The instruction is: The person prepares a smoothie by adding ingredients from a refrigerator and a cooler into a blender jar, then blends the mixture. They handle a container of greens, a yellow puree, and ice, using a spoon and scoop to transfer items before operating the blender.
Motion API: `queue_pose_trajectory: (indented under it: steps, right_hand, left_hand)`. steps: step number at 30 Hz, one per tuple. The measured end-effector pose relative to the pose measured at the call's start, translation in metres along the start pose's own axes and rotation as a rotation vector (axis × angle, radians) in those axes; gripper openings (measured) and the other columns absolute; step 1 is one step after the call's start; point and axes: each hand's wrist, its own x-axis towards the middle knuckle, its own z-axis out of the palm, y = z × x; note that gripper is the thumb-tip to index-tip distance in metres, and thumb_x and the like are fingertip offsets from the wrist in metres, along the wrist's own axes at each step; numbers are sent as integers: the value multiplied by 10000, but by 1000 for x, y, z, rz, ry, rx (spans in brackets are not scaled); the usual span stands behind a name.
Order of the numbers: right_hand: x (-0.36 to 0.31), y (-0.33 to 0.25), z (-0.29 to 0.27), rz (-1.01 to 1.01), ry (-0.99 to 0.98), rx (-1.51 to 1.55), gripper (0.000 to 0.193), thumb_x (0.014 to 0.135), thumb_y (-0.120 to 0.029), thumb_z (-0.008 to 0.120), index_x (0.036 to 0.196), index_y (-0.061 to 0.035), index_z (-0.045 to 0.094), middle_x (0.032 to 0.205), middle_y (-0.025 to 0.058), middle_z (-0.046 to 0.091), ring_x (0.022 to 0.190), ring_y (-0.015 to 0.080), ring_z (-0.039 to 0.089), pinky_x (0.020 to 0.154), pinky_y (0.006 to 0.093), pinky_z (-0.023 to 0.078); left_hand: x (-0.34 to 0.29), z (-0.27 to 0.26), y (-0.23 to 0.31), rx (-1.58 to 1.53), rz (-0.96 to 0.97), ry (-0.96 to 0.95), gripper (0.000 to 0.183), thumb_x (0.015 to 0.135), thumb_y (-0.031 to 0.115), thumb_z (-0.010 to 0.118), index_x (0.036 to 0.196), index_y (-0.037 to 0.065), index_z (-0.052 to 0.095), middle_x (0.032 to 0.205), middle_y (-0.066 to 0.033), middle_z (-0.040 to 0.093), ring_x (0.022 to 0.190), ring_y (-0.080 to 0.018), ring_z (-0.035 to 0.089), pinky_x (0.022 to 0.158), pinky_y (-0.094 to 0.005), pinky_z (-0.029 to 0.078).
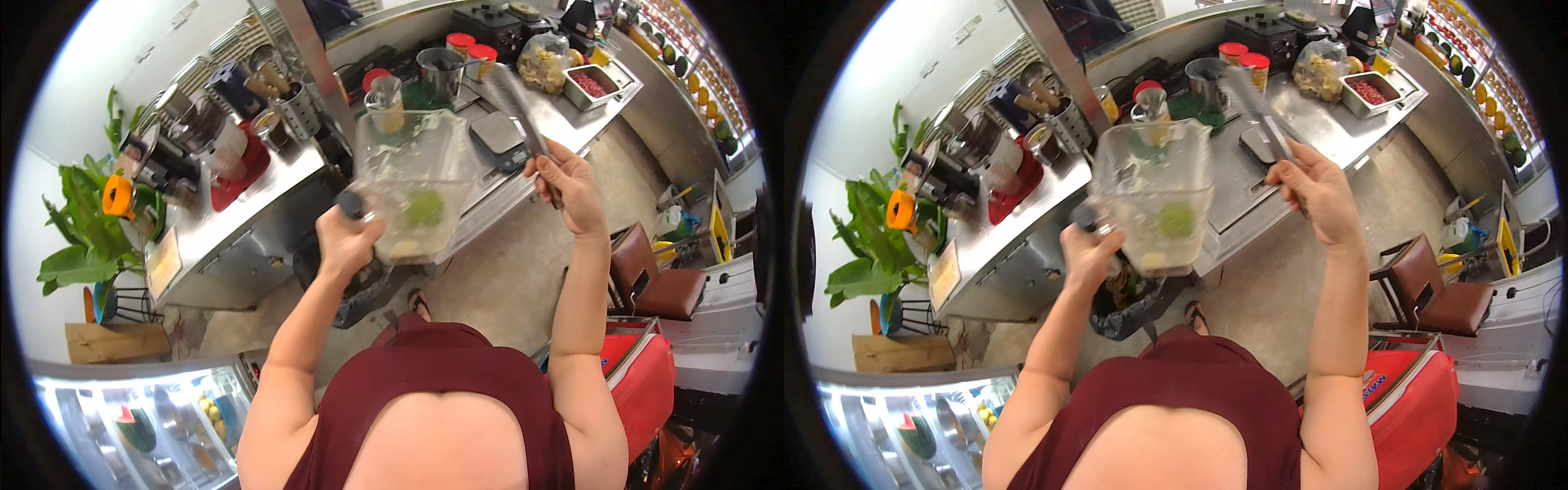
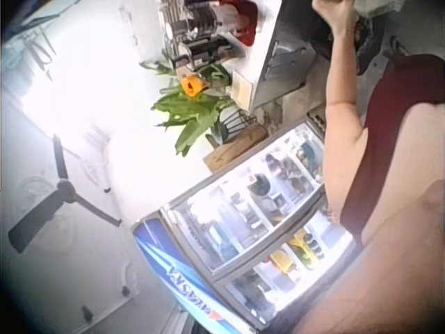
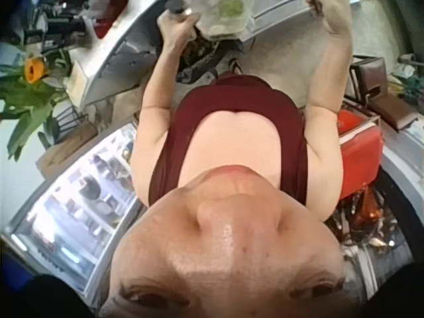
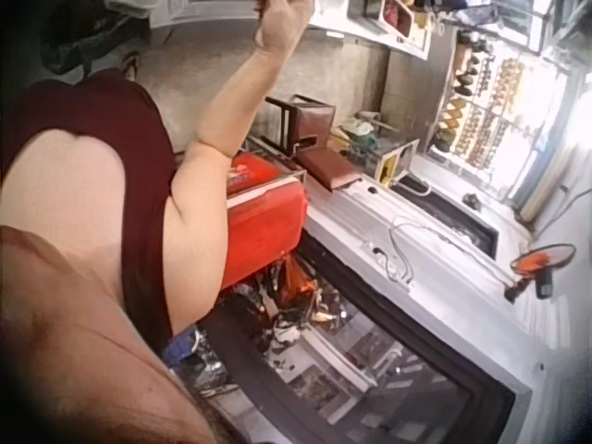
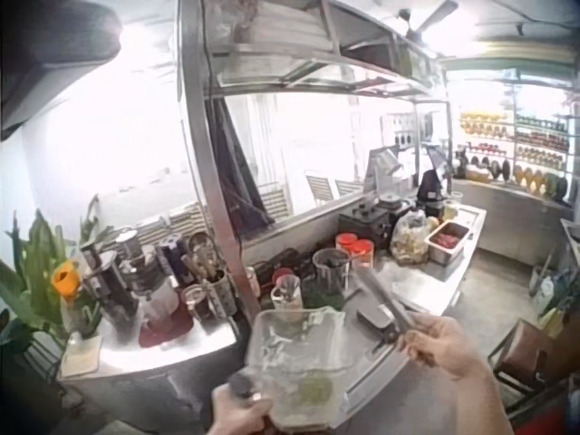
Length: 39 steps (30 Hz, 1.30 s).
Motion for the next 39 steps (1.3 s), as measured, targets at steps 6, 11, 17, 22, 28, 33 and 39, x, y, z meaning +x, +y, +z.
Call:
queue_pose_trajectory:
  steps: [6,11,17,22,28,33,39]
  right_hand:
    - [101,10,-67,133,275,-259,377,786,-107,572,1140,13,520,769,33,568,614,56,475,460,196,374]
    - [228,47,-96,116,234,-578,305,725,-141,586,1004,-23,619,727,56,583,631,113,545,533,247,441]
    - [398,95,-77,41,95,-1191,295,687,-176,585,972,-145,653,952,135,627,858,281,613,756,368,470]
    - [487,130,-56,62,-48,-1465,255,694,-128,557,927,-70,644,964,178,616,931,303,592,773,394,471]
    - [492,130,-15,-487,-214,-1057,254,749,-179,567,949,-32,624,898,152,635,788,273,620,690,363,475]
    - [452,112,55,-134,-816,-506,316,791,-191,567,1017,30,568,810,147,632,656,194,608,629,288,471]
    - [444,120,76,161,-966,-888,421,771,-71,481,1161,78,430,817,139,583,654,172,571,531,295,459]
  left_hand:
    - [109,109,-97,2,119,33,137,634,83,633,705,-21,579,567,13,538,552,-34,446,503,-224,397]
    - [135,153,-145,55,186,162,152,630,103,659,708,-4,583,592,-52,566,543,-79,498,509,-240,409]
    - [136,184,-168,219,169,290,163,631,79,679,670,25,530,580,-53,532,537,-128,520,526,-260,409]
    - [117,221,-185,242,120,242,246,613,131,716,738,54,519,668,-86,528,591,-240,536,538,-299,412]
    - [106,208,-170,150,-3,150,355,650,248,740,854,50,528,788,-59,526,742,-186,523,678,-287,406]
    - [136,143,-189,274,-228,558,238,751,176,660,892,32,535,805,-51,561,728,-129,539,643,-254,425]
    - [288,96,-187,431,-166,629,250,765,150,644,908,-18,526,657,-30,575,547,-85,513,516,-226,410]
